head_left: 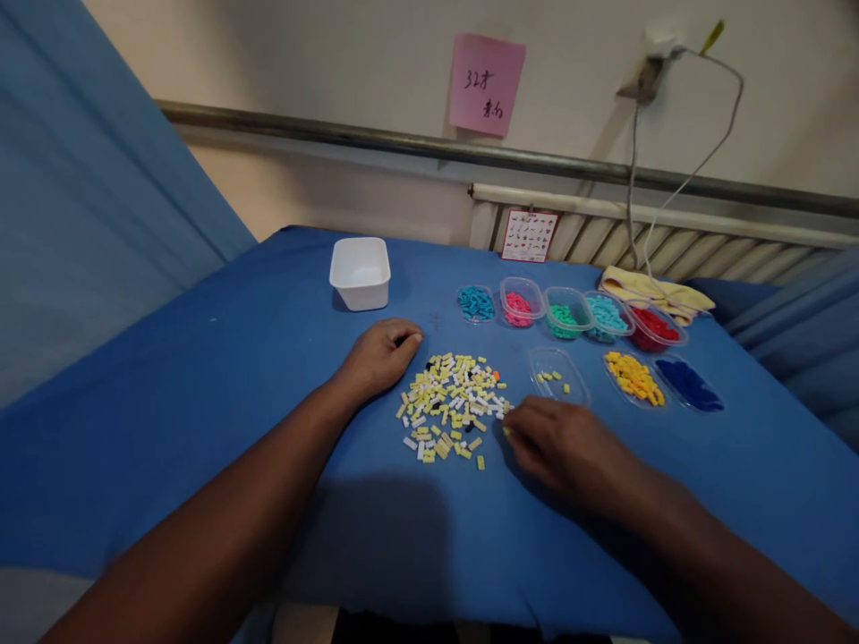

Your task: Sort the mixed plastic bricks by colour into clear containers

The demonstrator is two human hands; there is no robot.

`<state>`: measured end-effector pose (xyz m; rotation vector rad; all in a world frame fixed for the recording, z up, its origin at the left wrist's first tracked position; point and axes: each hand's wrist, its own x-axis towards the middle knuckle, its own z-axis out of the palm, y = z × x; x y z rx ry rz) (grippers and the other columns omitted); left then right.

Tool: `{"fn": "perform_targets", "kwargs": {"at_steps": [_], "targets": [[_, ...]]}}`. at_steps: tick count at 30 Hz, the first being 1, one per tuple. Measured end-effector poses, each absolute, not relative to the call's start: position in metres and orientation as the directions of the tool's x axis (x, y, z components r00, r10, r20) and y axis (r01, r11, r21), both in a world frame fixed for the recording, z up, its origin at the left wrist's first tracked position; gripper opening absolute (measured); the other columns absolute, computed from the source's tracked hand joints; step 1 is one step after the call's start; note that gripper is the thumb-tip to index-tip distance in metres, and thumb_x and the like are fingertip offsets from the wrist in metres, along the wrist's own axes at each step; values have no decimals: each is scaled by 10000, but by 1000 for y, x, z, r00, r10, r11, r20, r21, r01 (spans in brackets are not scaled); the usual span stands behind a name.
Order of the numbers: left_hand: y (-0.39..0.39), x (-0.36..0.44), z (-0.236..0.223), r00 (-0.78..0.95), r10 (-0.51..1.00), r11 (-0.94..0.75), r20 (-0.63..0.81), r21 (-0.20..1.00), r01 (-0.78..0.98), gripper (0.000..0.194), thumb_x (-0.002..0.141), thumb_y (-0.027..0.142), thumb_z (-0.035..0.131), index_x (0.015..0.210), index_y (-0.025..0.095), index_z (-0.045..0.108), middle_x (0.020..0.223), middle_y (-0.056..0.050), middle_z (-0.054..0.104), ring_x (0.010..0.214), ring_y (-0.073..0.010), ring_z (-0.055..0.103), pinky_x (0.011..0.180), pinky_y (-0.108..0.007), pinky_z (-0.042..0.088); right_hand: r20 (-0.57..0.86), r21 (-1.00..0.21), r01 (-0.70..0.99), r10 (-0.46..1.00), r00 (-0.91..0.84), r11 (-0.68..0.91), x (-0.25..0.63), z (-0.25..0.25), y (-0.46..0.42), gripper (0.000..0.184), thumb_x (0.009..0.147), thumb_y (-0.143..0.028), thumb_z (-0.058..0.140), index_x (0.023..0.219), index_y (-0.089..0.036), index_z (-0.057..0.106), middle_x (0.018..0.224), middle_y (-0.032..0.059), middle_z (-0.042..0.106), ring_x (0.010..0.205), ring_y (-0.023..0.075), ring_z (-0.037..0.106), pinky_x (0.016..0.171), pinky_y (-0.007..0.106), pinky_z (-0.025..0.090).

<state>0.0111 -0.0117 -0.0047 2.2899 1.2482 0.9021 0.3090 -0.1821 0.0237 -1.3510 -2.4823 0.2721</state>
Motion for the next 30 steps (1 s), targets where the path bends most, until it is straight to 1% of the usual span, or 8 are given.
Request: {"fn": "perform_targets", "kwargs": {"at_steps": [5,10,13,16,19,21,23,30], "targets": [[-14,12,-1,384,859,-511,338,614,601,282,994,398,559,949,225,778,1124,-64,810,1088,-262,744,1046,-426,569,307,-225,929,926,-220,295,361,23,-159,263,1031,-303,532,1102,-177,751,970,103,760,839,252,713,748,366,516],[-15,12,1,370,867,-497,333,608,618,273,989,387,566,950,223,780,1133,-65,813,1102,-265,738,1059,-435,556,259,-175,955,947,-189,238,389,11,-150,310,1052,-338,522,1189,-182,753,1082,115,784,938,290,744,794,400,539],[-15,12,0,364,865,-502,347,614,609,270,992,379,560,932,223,772,1111,-57,814,1073,-249,744,1037,-412,563,324,-194,950,930,-174,245,380,13,-152,311,1065,-365,541,1205,-180,748,1057,114,780,933,291,739,791,401,536],[-14,13,-3,361,862,-506,355,619,600,269,992,375,558,921,221,767,1089,-53,813,1054,-245,747,1015,-404,567,342,-338,851,894,-288,403,352,20,-160,269,1090,-335,526,1150,-190,745,1016,99,773,905,240,728,797,362,541],[-13,12,-6,357,862,-507,360,621,598,265,992,366,559,929,219,770,1078,-53,812,1045,-245,748,998,-401,570,310,-487,638,801,-512,596,315,23,-174,229,1105,-326,542,1151,-209,734,1034,75,776,932,199,723,845,328,556],[-12,12,-7,362,860,-510,360,622,594,260,992,357,558,928,219,769,1076,-51,812,1040,-242,748,996,-397,570,276,-503,566,742,-611,653,294,20,-182,213,1096,-353,582,1149,-211,732,1029,70,772,949,205,719,860,337,562],[-12,12,-8,370,856,-516,361,623,588,258,994,350,555,925,219,767,1070,-49,812,1033,-237,748,993,-390,570,224,-485,574,728,-649,660,279,15,-186,209,1074,-375,630,1146,-208,734,1011,69,761,947,221,714,857,355,566],[-12,13,-9,386,848,-529,363,619,580,257,991,335,555,914,211,767,1035,-53,809,1013,-235,746,966,-375,570,172,-463,669,799,-577,582,262,8,-186,161,1053,-269,633,1163,-198,726,1038,83,750,984,239,718,879,370,571]]}}
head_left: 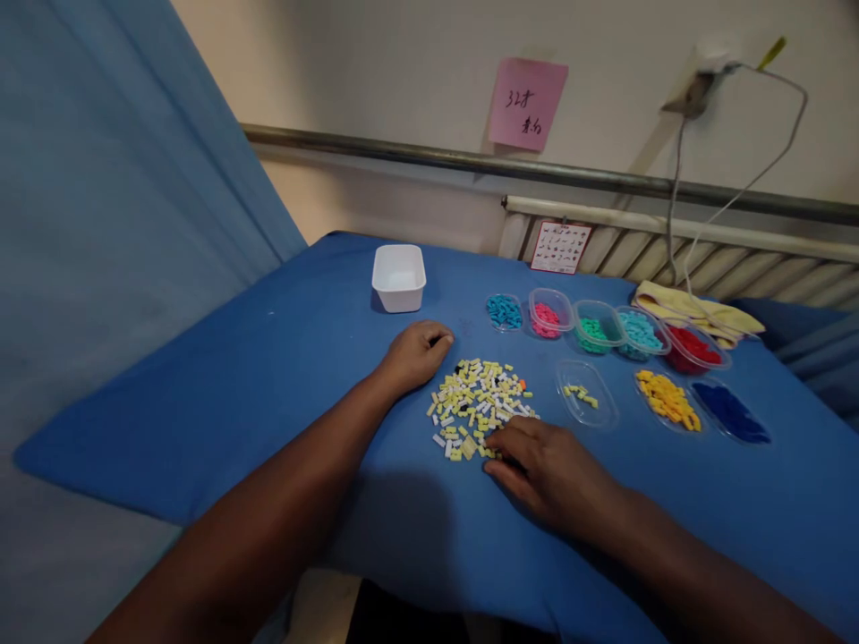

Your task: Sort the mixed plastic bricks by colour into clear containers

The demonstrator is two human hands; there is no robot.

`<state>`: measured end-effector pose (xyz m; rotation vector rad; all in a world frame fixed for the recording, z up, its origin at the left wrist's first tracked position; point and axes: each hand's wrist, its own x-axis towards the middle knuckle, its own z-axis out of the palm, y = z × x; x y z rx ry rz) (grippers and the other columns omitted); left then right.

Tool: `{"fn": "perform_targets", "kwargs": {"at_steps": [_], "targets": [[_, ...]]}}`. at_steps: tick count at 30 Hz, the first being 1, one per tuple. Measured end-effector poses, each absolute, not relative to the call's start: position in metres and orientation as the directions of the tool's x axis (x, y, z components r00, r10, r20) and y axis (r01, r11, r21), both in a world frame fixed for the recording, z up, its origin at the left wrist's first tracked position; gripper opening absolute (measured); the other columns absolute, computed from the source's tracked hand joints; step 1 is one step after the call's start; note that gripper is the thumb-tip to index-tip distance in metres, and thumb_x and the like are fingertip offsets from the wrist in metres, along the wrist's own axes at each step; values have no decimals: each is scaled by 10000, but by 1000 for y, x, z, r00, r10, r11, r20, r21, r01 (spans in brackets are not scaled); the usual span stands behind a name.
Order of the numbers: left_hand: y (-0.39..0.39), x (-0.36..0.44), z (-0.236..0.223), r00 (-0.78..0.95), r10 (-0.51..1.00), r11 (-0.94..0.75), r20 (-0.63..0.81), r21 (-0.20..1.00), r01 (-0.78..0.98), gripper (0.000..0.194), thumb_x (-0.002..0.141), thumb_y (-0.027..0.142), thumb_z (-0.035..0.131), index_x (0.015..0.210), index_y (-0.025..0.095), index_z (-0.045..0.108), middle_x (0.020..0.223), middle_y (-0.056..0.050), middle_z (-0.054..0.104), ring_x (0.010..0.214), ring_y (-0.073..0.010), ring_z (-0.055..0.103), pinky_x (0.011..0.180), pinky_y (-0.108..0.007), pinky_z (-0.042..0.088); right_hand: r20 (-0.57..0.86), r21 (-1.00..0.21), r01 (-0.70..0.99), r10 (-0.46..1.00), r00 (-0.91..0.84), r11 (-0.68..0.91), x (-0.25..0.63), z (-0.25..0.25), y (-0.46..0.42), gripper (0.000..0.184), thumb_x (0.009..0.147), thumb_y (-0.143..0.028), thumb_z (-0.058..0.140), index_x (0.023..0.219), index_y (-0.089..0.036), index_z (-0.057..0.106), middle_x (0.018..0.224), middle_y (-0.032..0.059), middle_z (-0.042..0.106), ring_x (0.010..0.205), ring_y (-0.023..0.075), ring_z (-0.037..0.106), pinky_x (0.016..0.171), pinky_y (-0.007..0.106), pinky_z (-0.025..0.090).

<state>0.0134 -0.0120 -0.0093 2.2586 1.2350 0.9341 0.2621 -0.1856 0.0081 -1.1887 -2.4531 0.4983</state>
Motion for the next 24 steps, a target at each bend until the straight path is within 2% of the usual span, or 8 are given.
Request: {"fn": "perform_targets", "kwargs": {"at_steps": [7,14,17,21,24], "targets": [[-15,15,-8,376,851,-524,366,611,593,237,989,318,564,916,218,766,1049,-48,811,1023,-232,742,980,-381,570,165,-356,664,744,-648,657,263,10,-188,225,1103,-200,498,995,-199,695,929,65,693,869,204,671,793,339,547],[-18,13,-6,375,856,-517,357,623,587,248,991,337,557,919,221,764,1055,-45,809,1033,-236,745,1003,-387,571,203,-468,557,696,-688,686,275,20,-190,202,1113,-260,499,1039,-218,682,978,54,727,879,175,690,818,307,555],[-19,13,-4,377,858,-512,349,627,587,257,993,344,550,922,225,765,1062,-47,808,1039,-244,744,1003,-401,573,257,-429,664,788,-560,612,303,27,-179,203,1085,-270,508,1049,-222,701,996,72,750,873,200,713,770,322,555],[-19,13,-4,389,856,-516,341,619,593,254,997,336,548,911,226,760,1062,-51,805,1043,-242,741,1007,-407,569,340,-255,889,896,-285,380,357,22,-160,253,1034,-358,532,1030,-228,749,945,95,765,781,246,710,681,369,524],[-17,12,-5,401,853,-521,336,610,597,250,997,335,554,915,223,761,1072,-54,804,1050,-242,738,1009,-403,569,318,-169,941,920,-229,292,383,14,-153,285,1029,-390,529,1029,-238,770,978,92,781,792,259,719,657,370,494]]}}
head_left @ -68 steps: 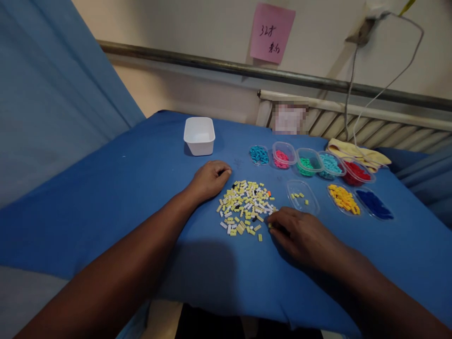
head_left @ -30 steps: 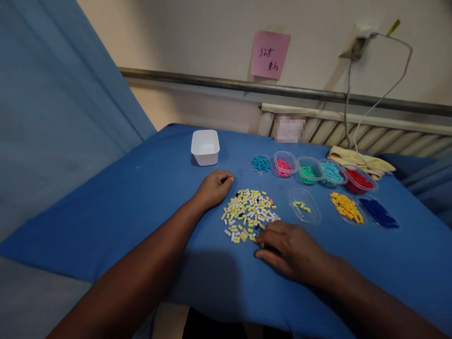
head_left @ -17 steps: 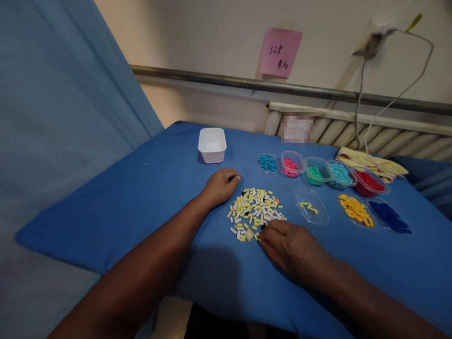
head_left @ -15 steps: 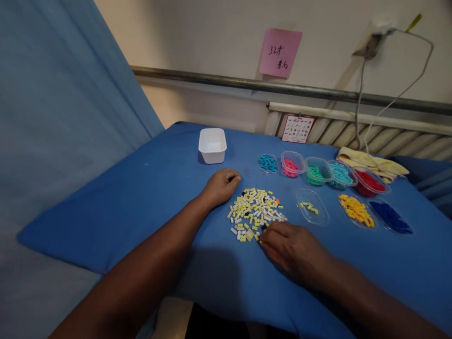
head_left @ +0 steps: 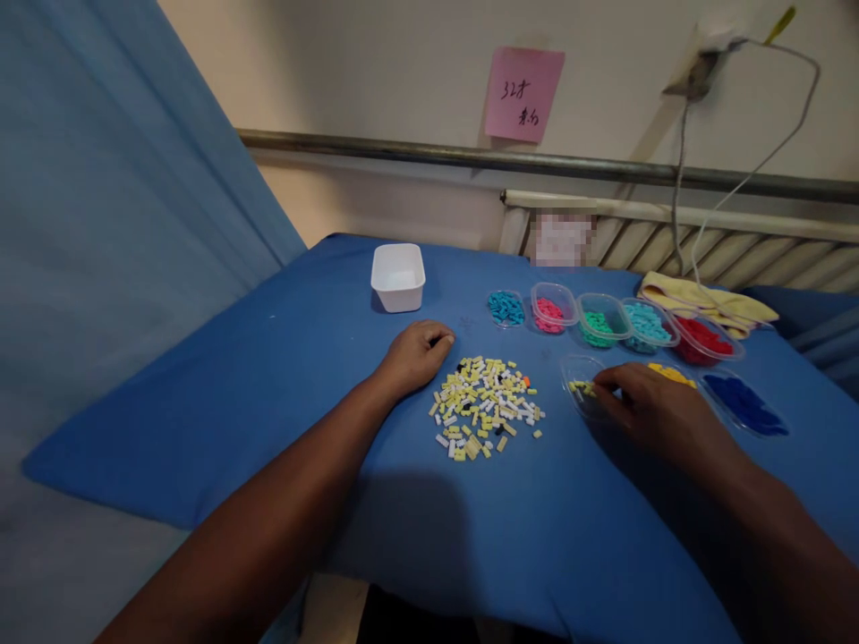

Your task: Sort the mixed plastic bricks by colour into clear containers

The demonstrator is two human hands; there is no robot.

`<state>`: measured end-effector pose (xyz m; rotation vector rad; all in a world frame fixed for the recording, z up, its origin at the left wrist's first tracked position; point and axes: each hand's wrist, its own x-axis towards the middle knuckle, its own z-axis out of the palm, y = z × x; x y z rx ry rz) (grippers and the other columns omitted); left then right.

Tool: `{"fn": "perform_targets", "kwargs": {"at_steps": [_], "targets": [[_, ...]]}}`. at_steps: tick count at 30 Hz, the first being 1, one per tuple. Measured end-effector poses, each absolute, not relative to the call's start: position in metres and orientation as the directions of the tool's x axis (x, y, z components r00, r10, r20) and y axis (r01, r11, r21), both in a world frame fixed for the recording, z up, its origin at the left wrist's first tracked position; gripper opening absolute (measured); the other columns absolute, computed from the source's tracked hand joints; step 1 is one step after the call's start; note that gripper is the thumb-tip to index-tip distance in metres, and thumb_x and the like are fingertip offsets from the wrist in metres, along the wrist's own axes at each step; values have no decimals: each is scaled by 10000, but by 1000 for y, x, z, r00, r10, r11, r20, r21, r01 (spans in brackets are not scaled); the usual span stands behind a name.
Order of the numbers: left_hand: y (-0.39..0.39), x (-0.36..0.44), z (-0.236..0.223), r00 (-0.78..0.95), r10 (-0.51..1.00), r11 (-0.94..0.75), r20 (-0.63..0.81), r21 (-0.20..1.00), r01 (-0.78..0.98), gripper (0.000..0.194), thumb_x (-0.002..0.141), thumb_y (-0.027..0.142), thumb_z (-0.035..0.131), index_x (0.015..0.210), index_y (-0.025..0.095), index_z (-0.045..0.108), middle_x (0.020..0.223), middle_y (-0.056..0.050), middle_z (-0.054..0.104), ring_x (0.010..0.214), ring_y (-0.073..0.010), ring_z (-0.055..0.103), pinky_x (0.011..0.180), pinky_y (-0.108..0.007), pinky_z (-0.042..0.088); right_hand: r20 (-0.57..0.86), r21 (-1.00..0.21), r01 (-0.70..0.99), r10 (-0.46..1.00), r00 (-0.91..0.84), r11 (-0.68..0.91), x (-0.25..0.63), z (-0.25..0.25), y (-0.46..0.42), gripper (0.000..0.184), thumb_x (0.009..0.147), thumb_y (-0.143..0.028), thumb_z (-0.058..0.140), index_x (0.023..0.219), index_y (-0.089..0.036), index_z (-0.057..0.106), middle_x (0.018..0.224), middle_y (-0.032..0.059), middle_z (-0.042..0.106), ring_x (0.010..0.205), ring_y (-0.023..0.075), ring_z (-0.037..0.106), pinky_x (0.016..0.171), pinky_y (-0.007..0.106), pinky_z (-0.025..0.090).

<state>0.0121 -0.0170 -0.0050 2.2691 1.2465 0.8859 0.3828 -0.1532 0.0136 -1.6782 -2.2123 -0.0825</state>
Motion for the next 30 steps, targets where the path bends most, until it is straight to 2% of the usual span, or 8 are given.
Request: {"fn": "perform_targets", "kwargs": {"at_steps": [3,7,11,14,16,19,24,30], "targets": [[-16,11,-5,398,849,-527,347,606,596,253,998,347,557,931,218,765,1087,-59,804,1059,-245,738,1011,-401,565,286,-125,950,928,-241,285,390,8,-153,313,1055,-408,514,1079,-249,782,1029,82,793,808,260,730,665,367,489],[-17,12,-4,408,844,-535,349,604,591,261,1002,342,550,916,216,762,1068,-53,806,1041,-239,742,997,-391,561,359,-138,947,906,-225,290,383,10,-155,336,1072,-409,507,1157,-224,775,1101,101,800,908,285,752,739,389,532],[-17,13,-3,390,854,-520,345,610,599,256,993,335,547,909,219,759,1060,-50,806,1033,-241,741,988,-393,564,355,-330,845,885,-301,420,355,18,-163,282,1075,-333,517,1134,-223,770,1072,109,802,948,275,756,813,399,582],[-16,12,-4,396,853,-520,340,616,591,254,991,335,546,906,219,755,1055,-49,805,1033,-241,740,982,-393,566,286,-482,676,829,-481,558,320,23,-171,253,1093,-280,511,1147,-235,754,1082,94,797,959,234,750,848,370,598],[-15,11,-5,405,849,-526,340,622,581,259,994,339,542,899,218,751,1034,-50,802,1013,-240,739,965,-390,570,279,-513,575,757,-591,638,295,26,-172,231,1100,-269,524,1154,-228,744,1088,86,790,982,217,741,875,356,595],[-16,11,-5,407,847,-528,342,627,572,260,994,344,543,898,219,751,1022,-49,801,996,-239,738,953,-387,572,254,-479,521,679,-688,707,268,31,-164,211,1088,-228,540,1129,-219,746,1053,76,779,968,206,724,883,345,577],[-19,12,-4,386,857,-513,341,633,580,256,990,336,549,901,221,760,1029,-48,805,1009,-241,738,960,-388,570,95,-368,618,689,-718,695,250,36,-147,193,1023,-148,585,998,-214,764,937,57,759,889,201,693,823,314,528],[-19,13,-6,385,859,-511,338,614,602,258,987,324,550,900,219,770,1038,-56,804,1017,-249,734,964,-400,564,-18,-327,628,659,-752,707,244,37,-140,189,1032,-142,587,947,-206,744,980,56,756,902,196,671,764,302,468]]}}
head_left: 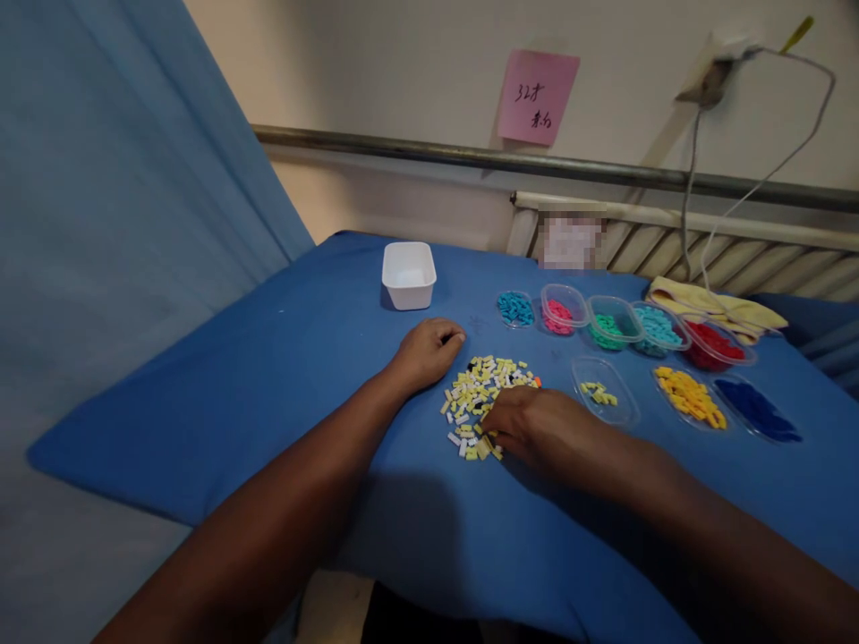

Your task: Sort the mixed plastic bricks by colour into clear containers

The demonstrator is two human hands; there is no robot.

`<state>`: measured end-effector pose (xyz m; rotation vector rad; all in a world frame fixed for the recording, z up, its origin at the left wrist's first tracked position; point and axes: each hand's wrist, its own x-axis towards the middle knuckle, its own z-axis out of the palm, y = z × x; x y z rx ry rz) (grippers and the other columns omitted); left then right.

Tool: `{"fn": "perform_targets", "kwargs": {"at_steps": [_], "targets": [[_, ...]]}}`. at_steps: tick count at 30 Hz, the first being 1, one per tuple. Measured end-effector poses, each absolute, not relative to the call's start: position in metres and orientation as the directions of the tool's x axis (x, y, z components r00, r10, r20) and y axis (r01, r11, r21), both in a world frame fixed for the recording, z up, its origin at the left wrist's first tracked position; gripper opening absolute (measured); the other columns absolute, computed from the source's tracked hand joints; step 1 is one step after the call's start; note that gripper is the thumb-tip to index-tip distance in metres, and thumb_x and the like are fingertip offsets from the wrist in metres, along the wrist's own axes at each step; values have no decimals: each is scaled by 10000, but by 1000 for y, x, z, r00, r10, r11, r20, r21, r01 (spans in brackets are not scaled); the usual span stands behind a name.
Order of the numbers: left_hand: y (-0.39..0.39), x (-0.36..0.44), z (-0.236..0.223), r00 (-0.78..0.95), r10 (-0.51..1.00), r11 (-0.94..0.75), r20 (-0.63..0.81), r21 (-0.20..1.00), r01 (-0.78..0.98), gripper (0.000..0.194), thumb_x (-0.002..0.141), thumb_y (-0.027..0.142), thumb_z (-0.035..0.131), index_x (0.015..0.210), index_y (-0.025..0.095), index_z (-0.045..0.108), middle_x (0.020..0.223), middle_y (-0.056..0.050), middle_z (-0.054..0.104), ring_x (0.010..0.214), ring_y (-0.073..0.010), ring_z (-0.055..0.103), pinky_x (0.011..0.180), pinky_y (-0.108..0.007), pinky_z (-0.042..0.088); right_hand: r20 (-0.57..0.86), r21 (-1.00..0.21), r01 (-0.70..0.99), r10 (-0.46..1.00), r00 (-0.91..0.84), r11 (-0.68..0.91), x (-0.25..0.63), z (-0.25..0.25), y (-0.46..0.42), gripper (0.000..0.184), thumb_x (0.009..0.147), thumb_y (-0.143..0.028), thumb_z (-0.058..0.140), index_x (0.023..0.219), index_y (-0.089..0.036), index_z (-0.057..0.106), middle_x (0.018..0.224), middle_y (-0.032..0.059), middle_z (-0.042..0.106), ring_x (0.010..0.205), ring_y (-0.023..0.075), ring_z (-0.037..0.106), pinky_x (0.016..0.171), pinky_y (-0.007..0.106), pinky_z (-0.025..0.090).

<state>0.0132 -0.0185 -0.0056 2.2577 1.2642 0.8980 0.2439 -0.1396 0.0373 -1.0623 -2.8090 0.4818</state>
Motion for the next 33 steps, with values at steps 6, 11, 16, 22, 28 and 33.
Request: {"fn": "perform_targets", "kwargs": {"at_steps": [6,11,16,22,28,33], "targets": [[-16,13,-8,391,854,-520,344,610,598,253,985,329,561,902,224,776,1042,-53,806,1027,-247,733,980,-392,566,-1,-250,620,640,-768,744,239,29,-136,200,1063,-159,565,944,-202,718,927,49,725,838,184,649,732,294,459],[-19,12,-6,392,850,-524,352,634,568,262,991,328,551,893,217,767,1032,-55,803,1012,-245,736,971,-397,568,131,-368,603,682,-720,707,258,37,-145,204,1093,-223,532,1073,-223,734,1030,58,760,931,189,703,827,301,533],[-22,12,-3,388,859,-509,335,644,571,263,998,336,543,914,219,763,1053,-55,802,1021,-245,739,966,-403,568,269,-370,745,831,-486,555,330,36,-145,196,1046,-275,555,1076,-243,746,1038,65,786,917,218,742,802,337,571],[-20,11,-3,390,859,-509,332,642,573,256,996,349,552,911,227,760,1064,-51,805,1029,-245,741,976,-401,572,230,-297,889,930,-288,349,392,14,-140,249,1022,-341,549,1054,-231,771,1011,80,803,869,245,759,763,369,571],[-20,11,-2,392,855,-516,339,632,578,264,997,355,554,907,224,764,1079,-57,808,1029,-246,740,987,-404,569,226,-315,884,932,-282,344,389,14,-140,287,1015,-343,534,1087,-227,787,1017,81,814,860,244,759,768,372,580],[-19,12,-2,395,852,-522,343,606,600,260,994,339,550,905,218,762,1057,-53,806,1027,-243,738,980,-395,560,323,-438,800,902,-286,411,347,22,-149,267,1042,-369,575,1140,-217,772,1040,97,804,873,231,748,772,354,584]]}}
